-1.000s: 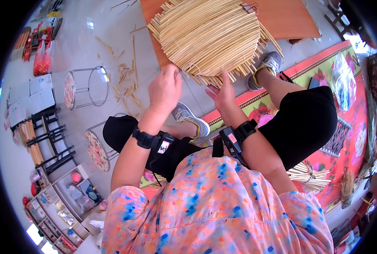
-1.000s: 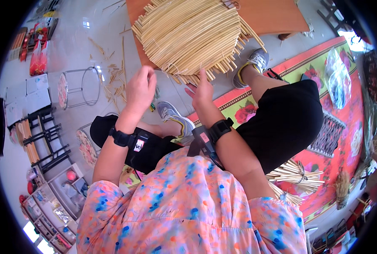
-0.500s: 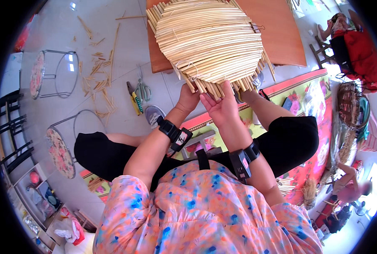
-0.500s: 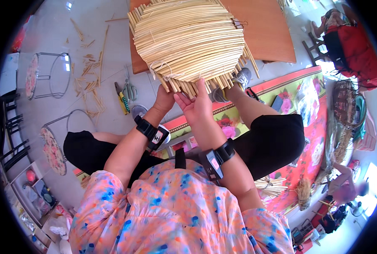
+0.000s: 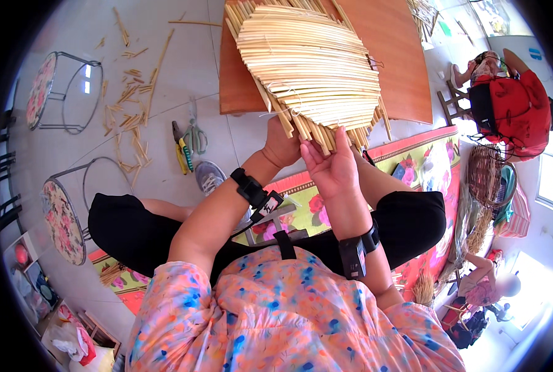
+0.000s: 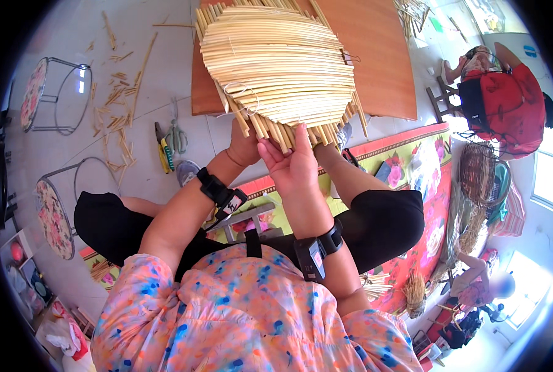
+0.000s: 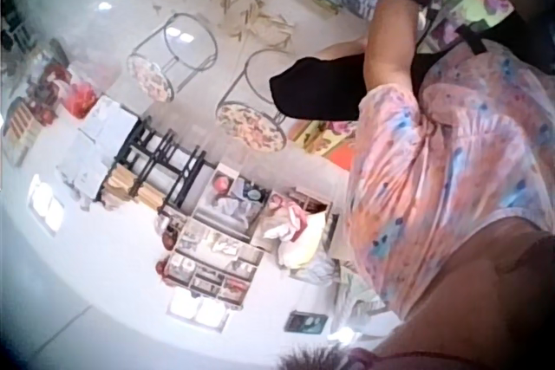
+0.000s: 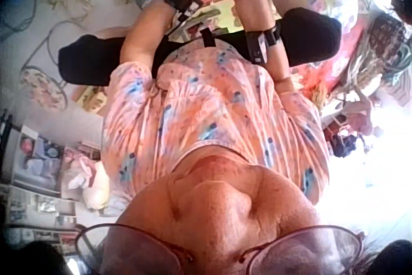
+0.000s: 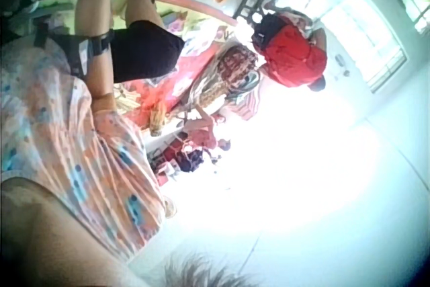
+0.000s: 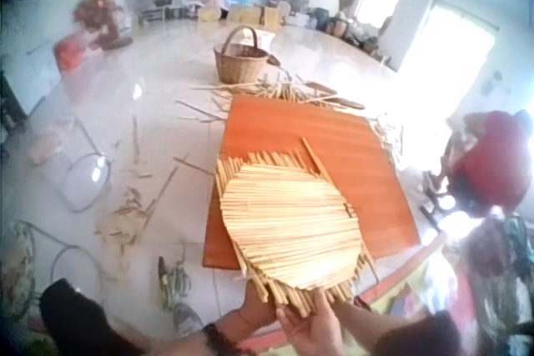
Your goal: The person assembles a straw fan by arranging straw sticks on a circular base and securing them with a central stick and a binder clip.
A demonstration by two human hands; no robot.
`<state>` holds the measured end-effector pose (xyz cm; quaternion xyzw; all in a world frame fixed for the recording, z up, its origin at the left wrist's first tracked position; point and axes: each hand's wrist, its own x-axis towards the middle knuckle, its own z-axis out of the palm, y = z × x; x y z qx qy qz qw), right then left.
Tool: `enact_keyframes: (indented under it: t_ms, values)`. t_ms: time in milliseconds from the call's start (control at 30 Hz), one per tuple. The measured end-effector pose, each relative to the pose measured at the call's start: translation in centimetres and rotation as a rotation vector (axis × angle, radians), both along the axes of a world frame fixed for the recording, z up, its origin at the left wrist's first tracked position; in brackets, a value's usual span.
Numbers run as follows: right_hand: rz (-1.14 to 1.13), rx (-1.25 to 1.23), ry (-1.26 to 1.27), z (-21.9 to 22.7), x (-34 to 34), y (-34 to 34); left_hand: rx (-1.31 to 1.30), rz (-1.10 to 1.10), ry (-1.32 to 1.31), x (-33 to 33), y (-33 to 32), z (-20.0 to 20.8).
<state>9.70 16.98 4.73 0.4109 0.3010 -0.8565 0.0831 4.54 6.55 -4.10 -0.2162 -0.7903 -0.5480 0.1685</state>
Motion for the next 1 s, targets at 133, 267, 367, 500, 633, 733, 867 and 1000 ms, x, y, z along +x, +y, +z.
enact_keyframes:
  t_ms: [133, 267, 367, 500, 633, 733, 867, 1000]
  values:
    - [-0.027, 0.016, -0.101, -0.9, 0.1, -0.4, -0.014, 0.011, 0.057, 0.7, -0.4, -0.7]
    - [-0.042, 0.028, -0.116, -1.6, 0.2, -0.8, -0.047, 0.022, 0.041, 1.3, -0.4, -2.3]
    - [-0.064, 0.029, -0.123, -1.9, 0.2, -0.9, -0.153, -0.012, 0.116, 1.0, -1.0, -2.9]
    - [-0.082, 0.058, -0.146, -1.6, 0.1, -1.1, -0.058, -0.007, 0.034, 1.3, -0.6, -2.8]
    - [-0.059, 0.075, -0.08, -1.8, 0.3, -0.6, -0.138, -0.091, 0.036, 1.1, -0.8, -2.0]
    - [-0.048, 0.069, -0.06, -1.6, 0.3, -0.1, -0.136, -0.216, -0.089, 0.0, -1.3, -1.7]
    - [-0.057, 0.072, -0.084, -1.1, 0.5, -0.3, -0.056, -0.25, -0.089, -0.5, -1.2, -1.5]
    - [-0.064, 0.091, -0.085, -1.6, 0.6, -0.4, -0.211, -0.213, 0.005, 0.4, -0.8, -3.3]
